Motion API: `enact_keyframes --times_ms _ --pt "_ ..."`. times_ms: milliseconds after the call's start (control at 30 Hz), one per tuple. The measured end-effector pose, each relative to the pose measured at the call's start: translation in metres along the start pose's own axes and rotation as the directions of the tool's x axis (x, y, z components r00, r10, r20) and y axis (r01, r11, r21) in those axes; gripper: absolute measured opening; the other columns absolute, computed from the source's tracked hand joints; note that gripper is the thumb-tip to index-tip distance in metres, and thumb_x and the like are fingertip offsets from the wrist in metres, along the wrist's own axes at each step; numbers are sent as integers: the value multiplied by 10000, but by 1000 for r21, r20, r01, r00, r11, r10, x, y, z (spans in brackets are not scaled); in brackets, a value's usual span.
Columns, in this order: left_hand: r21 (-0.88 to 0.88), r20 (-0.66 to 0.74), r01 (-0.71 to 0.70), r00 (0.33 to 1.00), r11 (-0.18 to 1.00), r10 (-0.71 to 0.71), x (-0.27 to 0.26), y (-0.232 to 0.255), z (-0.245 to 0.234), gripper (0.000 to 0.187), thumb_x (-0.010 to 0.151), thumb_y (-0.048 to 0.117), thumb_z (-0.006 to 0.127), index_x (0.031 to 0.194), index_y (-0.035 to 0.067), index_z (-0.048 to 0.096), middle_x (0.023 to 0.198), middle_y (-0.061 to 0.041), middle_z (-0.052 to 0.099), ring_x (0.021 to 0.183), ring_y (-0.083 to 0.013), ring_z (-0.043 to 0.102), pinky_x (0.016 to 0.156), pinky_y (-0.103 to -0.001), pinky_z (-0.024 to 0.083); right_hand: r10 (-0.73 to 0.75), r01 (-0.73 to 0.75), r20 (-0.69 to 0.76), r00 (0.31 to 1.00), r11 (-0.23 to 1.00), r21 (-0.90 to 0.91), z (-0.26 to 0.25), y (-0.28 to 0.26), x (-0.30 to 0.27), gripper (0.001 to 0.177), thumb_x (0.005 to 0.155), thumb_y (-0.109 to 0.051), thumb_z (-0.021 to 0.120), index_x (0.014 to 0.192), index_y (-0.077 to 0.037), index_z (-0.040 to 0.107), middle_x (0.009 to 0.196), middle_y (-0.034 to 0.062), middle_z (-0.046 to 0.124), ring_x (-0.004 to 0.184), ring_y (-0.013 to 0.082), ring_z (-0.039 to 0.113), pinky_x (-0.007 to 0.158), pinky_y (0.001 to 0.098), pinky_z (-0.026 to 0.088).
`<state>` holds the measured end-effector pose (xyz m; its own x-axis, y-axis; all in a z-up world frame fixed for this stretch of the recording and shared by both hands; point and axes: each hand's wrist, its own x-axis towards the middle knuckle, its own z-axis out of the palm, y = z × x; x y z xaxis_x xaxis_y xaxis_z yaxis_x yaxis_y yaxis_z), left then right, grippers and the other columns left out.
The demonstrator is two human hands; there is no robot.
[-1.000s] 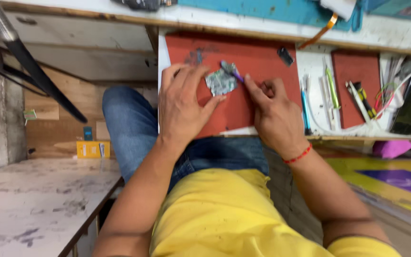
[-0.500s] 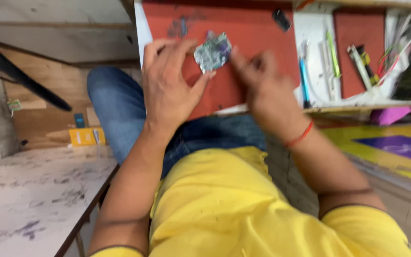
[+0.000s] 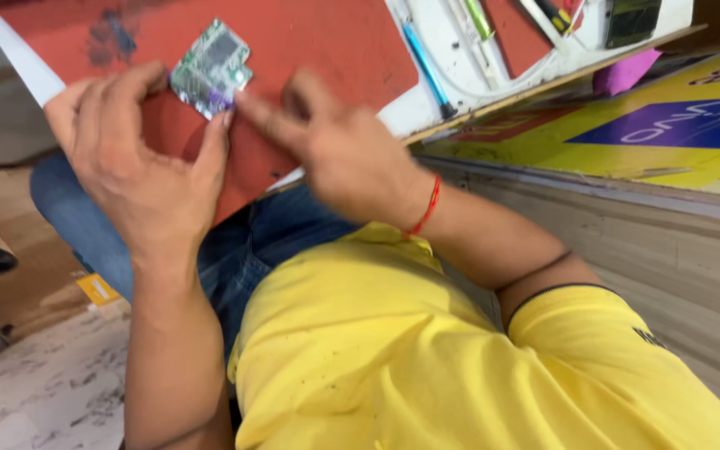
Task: The person uses a hot air gun to heat a small circuit board placed on a red mat. They then use a purple tool to scrape or clean the surface of the board. The person repeats the heating and scraping process multiple times.
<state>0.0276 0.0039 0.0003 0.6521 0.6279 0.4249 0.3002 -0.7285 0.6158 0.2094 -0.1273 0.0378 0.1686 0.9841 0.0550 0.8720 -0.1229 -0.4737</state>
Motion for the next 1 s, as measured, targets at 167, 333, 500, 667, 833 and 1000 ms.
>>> enact_keyframes --times_ms 167,333,500,667,833,1000 --pt "14 7 11 1000 1000 -11 -6 -2 2 485 806 82 862 1230 8 639 1182 -119 664 1176 -336 523 1073 -412 436 23 -23 -41 999 1000 4 9 14 -15 619 986 -31 529 1581 -199 492 1158 138 553 809 335 658 698 436 576" --pt "45 4 -3 1000 999 2 -3 0 1 462 855 104 887 1240 16 647 1197 -114 665 1195 -320 531 1086 -399 445 25 -26 24 999 998 55 11 13 -15 619 985 -53 535 1574 -232 470 1150 120 565 813 319 671 658 418 576" --pt "86 34 18 999 996 -21 -5 -4 2 435 851 123 881 1213 30 659 1178 -93 667 1197 -312 531 1069 -407 448 45 -38 -66 997 994 98 12 0 -2 634 981 -97 564 1588 -237 448 1146 110 539 865 289 687 688 401 587" --pt "100 66 36 997 994 -43 -5 -1 2 436 852 144 884 1216 42 666 1174 -80 677 1199 -306 532 1075 -410 452 142 -144 40 989 989 32 13 -1 -9 644 934 -71 564 1556 -218 486 1146 125 549 719 307 662 590 417 567" --pt "83 -20 99 995 992 -98 5 7 2 487 858 225 966 1189 40 659 1119 -109 671 1196 -329 563 1075 -448 455 -8 9 -49 999 1000 25 -4 3 3 551 955 -78 575 1490 -202 532 1166 129 569 788 342 682 641 420 574" --pt "48 -11 191 982 980 -191 10 9 5 492 780 197 933 1180 45 690 1072 -91 671 1120 -325 576 1035 -443 459 -65 63 87 994 998 25 -10 4 4 627 862 -24 574 1462 -202 591 1087 167 568 677 360 665 595 454 560"
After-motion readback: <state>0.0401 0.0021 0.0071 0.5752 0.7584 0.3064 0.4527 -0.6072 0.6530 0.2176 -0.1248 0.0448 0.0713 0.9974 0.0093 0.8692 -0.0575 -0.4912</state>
